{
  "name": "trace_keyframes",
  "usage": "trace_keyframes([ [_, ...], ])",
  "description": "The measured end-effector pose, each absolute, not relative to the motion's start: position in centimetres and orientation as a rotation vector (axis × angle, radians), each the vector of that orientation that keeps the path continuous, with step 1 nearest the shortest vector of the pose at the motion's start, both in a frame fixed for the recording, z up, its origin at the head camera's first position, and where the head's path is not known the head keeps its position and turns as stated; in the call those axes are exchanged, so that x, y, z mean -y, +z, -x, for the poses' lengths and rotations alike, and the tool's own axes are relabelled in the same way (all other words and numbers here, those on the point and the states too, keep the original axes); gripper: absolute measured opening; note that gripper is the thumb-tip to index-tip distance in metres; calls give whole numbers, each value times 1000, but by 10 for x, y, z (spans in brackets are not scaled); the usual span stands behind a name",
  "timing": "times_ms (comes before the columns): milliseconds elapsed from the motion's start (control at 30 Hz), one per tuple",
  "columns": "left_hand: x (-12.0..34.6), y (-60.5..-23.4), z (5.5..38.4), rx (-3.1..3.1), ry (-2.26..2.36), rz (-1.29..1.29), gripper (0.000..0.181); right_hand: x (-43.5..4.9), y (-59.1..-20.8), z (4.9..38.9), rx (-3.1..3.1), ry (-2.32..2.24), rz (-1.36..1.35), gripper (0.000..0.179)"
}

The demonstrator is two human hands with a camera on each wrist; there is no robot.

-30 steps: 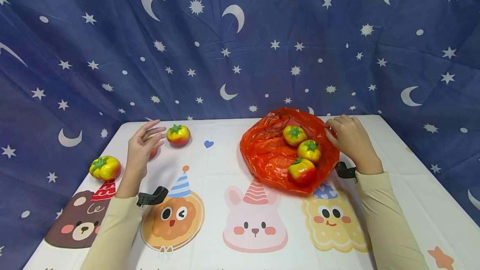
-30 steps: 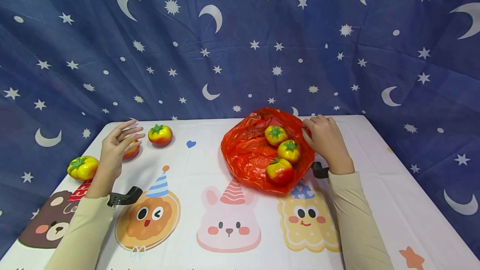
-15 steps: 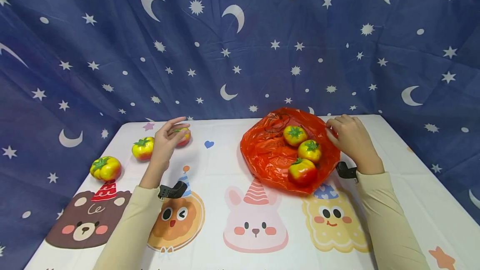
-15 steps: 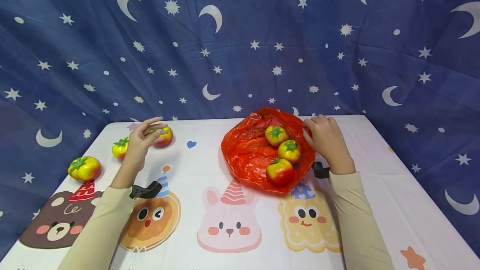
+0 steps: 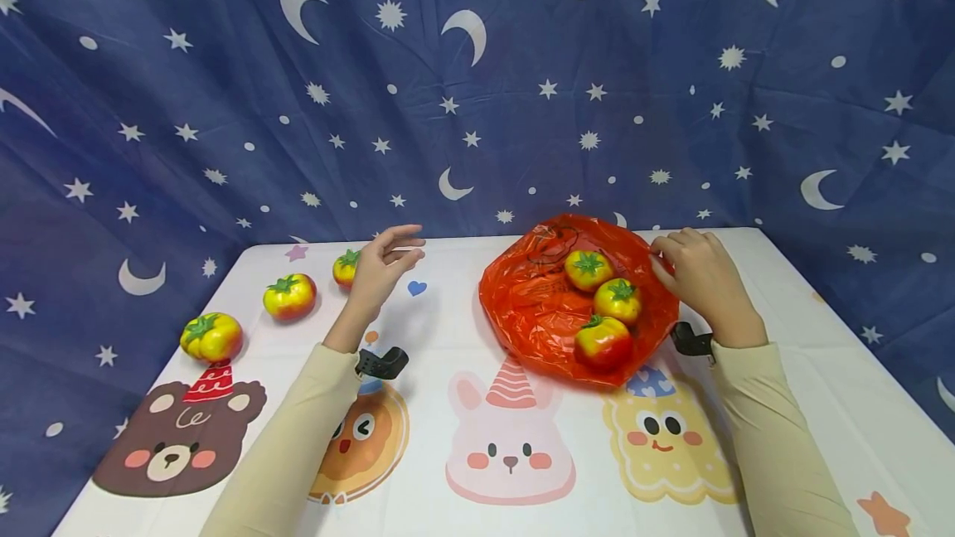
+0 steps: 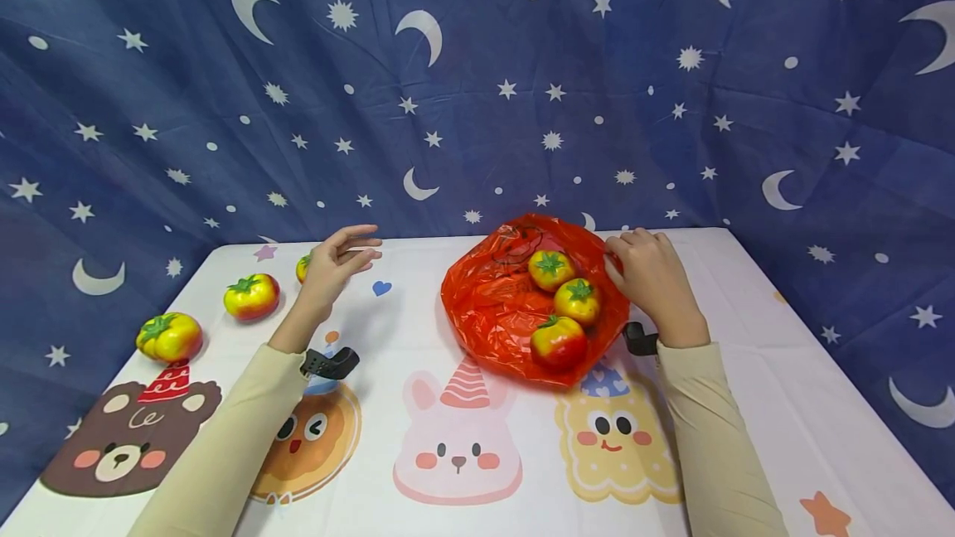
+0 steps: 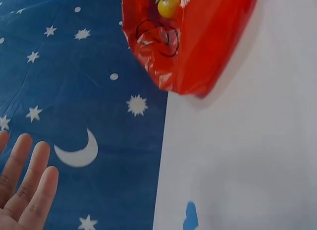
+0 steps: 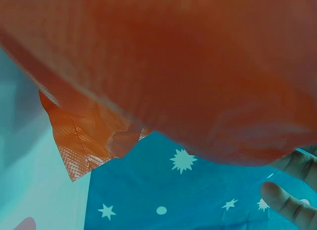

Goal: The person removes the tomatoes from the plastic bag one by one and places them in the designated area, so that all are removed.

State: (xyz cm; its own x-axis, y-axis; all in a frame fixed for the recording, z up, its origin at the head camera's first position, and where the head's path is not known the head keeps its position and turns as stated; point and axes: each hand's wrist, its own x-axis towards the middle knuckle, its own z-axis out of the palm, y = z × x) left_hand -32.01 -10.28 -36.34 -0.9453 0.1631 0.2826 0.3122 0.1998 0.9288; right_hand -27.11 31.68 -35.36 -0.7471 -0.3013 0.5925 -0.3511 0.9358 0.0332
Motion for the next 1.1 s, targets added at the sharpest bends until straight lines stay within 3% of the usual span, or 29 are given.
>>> trace_keyframes([
  [1100, -10, -349, 359, 2428, -1619, 792, 32, -316, -355, 272, 2465, 126, -467, 12],
])
